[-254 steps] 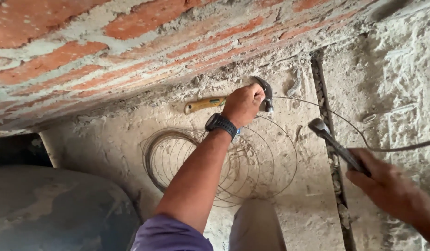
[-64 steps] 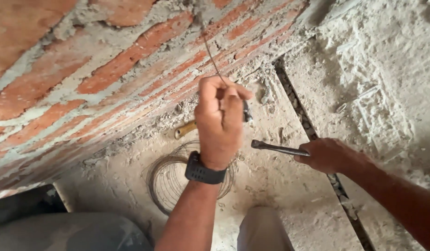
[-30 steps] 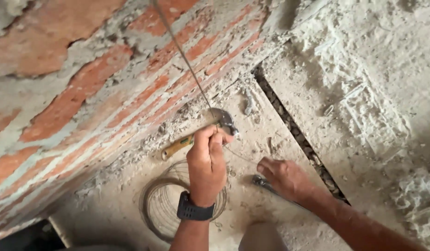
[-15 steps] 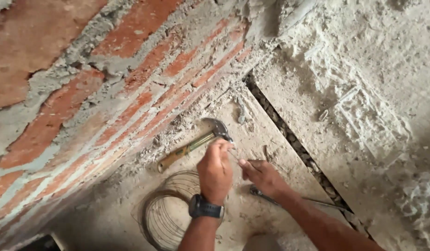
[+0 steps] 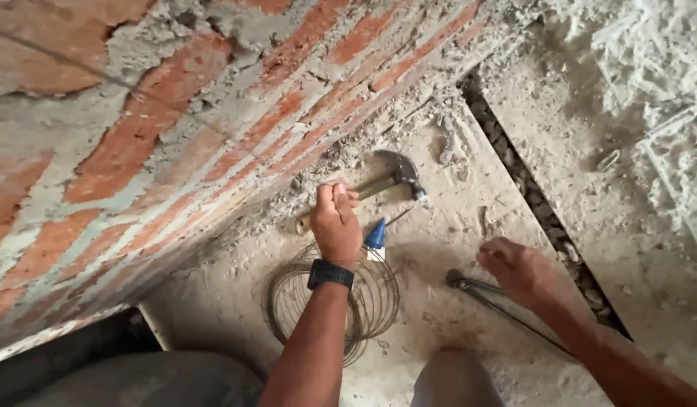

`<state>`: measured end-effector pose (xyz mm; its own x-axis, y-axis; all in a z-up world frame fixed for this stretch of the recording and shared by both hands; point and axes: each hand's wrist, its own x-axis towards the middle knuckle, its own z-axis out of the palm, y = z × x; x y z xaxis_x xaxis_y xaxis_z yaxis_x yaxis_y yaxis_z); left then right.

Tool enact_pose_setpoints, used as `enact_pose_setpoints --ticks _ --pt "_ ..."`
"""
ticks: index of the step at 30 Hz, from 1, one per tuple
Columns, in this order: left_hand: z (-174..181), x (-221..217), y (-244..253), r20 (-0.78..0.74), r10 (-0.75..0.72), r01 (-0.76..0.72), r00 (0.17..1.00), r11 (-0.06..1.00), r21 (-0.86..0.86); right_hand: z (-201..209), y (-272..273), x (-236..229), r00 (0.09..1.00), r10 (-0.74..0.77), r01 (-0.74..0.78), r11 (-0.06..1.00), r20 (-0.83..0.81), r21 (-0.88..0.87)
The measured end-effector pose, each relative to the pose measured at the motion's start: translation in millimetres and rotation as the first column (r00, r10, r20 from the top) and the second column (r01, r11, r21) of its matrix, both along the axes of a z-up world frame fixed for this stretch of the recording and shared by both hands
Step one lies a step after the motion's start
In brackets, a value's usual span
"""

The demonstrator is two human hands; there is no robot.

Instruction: Securing metal wire to a brick wall using a hammer and pliers to fasten it into a pre-cut groove.

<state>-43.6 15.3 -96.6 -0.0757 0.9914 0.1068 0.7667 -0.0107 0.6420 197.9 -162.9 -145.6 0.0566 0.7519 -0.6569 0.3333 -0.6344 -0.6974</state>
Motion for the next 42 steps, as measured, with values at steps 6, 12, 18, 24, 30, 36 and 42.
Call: enact_pose_setpoints --ticks 6,12,18,24,30,36,42 --pt "47.8 56.4 4.3 0.317 -0.019 0.013 0.948 1.000 0.019 37.7 -8.0 13.0 0.999 0.001 0.002 0.996 0.034 -0.087" --pt "112.0 120.6 16.3 0.359 -0.319 0.279 0.877 0.947 0.159 85.1 34.9 22.9 0.953 -0.296 0.281 0.944 -0.067 -0.172" --pt "132.2 186.7 32.4 0.415 -0.384 0.377 0.825 0.921 0.102 166.7 92.5 74.1 0.790 -0.601 0.613 0.777 -0.121 0.145" --pt "139.8 265.7 48.7 0.398 -0.502 0.481 0.768 0.862 0.159 203.7 132.5 134.1 0.849 -0.522 0.440 0.606 -0.087 0.663" --pt "174.6 318.9 59.7 0.474 -0.474 0.471 0.742 0.872 0.135 211.1 129.5 160.4 0.792 -0.571 0.546 0.502 -0.216 0.671" --pt "205.7 315.9 55.4 0.453 -0.460 0.519 0.764 0.855 -0.006 210.7 107.1 148.5 0.782 -0.587 0.584 0.578 -0.207 0.570" --pt "212.9 303.2 36.9 0.462 -0.506 0.554 0.728 0.832 0.038 183.1 77.7 131.7 0.687 -0.666 0.720 0.567 -0.290 0.401"
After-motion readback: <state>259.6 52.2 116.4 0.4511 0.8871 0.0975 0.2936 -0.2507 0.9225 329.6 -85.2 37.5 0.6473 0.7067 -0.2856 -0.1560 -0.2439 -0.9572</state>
